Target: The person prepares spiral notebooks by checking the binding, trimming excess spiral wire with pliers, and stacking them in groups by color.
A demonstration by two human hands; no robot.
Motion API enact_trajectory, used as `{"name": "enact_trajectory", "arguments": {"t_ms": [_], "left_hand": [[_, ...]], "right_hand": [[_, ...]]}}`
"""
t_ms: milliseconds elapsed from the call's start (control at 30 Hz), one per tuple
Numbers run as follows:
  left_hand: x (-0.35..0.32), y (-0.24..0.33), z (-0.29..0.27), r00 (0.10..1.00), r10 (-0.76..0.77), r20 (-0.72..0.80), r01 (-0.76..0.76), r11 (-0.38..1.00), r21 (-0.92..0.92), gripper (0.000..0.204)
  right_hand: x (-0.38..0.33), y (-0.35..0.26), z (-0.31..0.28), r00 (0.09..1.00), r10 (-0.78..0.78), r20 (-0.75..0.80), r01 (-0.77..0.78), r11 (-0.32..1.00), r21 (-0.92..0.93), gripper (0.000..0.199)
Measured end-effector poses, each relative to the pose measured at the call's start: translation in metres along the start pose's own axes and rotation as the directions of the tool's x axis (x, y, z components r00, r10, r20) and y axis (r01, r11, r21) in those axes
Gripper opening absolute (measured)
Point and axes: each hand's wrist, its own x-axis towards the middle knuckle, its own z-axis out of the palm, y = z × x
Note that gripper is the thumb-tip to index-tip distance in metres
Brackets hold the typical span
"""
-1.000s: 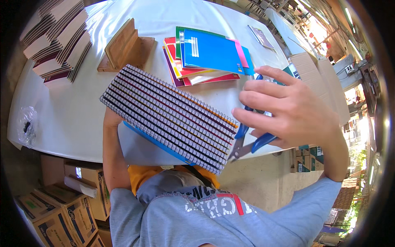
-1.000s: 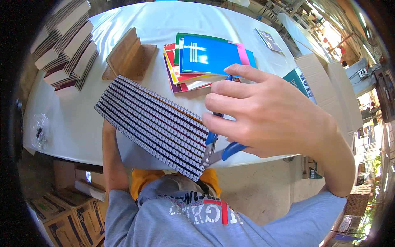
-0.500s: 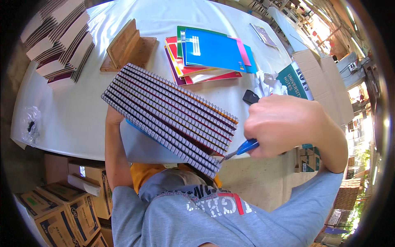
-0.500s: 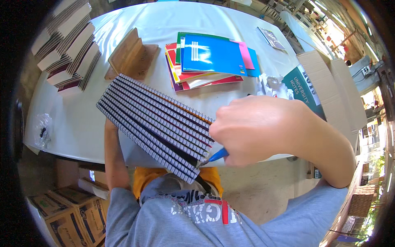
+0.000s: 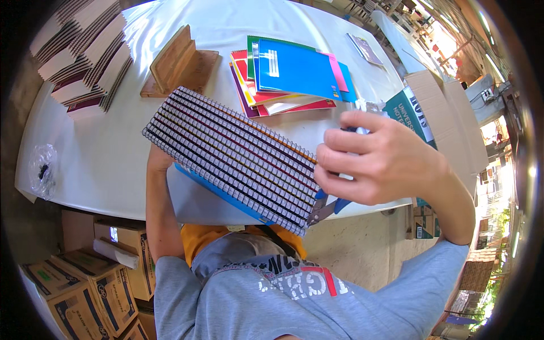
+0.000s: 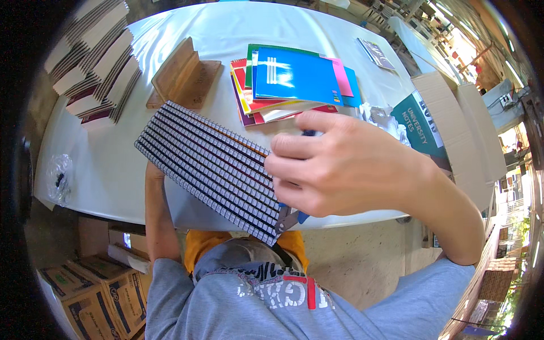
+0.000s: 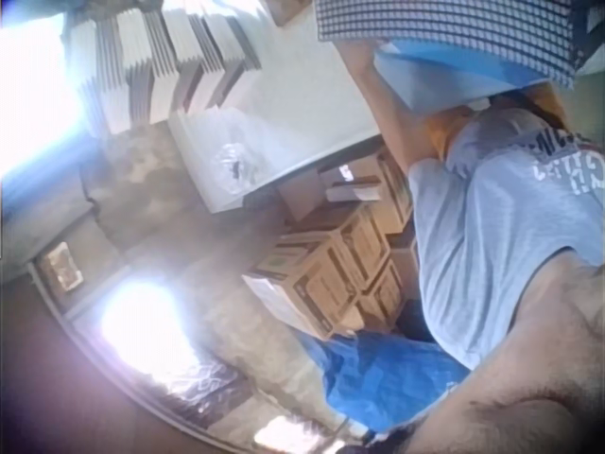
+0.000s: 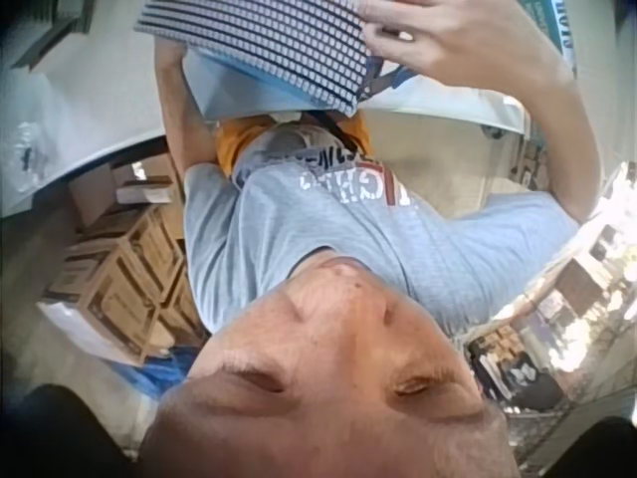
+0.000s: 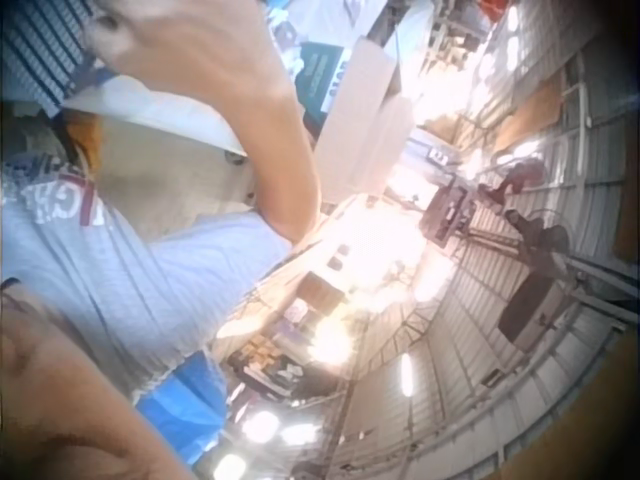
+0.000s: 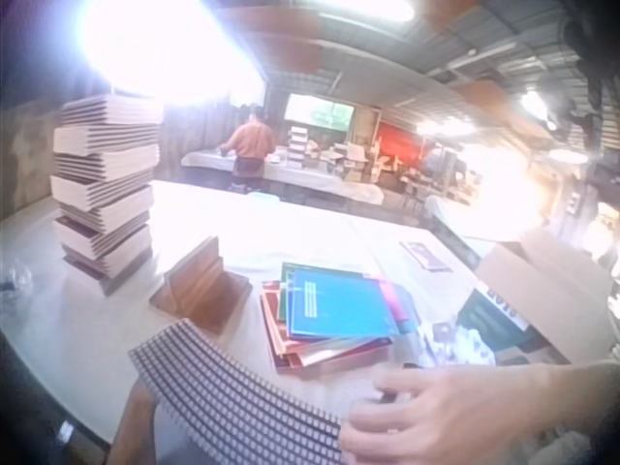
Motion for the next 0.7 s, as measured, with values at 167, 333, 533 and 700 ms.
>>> {"name": "enact_trajectory", "arguments": {"t_ms": [167,333,533,700], "left_hand": [[-0.006,0.007,0.009,0.996,0.082,-0.019,-0.08,0.994,0.078,0.065],[-0.007,0.017,0.009,0.992,0.123,0.005,-0.122,0.978,0.17,0.06],[-0.003,0.008,0.004,0.999,-0.01,-0.042,0.011,1.0,0.02,0.069],[-0.009,-0.005,-0.002,0.999,0.037,-0.012,-0.038,0.995,-0.093,0.07]], "right_hand": [[0.025,-0.004,-0.037,0.456,0.137,0.879,-0.584,0.792,0.18,0.016],[0.002,-0.015,-0.029,0.931,0.21,0.298,-0.208,0.977,-0.037,0.019],[0.0,-0.013,-0.003,0.99,0.051,-0.131,-0.061,0.996,-0.066,0.016],[0.01,-0.017,-0.018,0.953,0.096,0.287,-0.098,0.995,-0.006,0.017]]}}
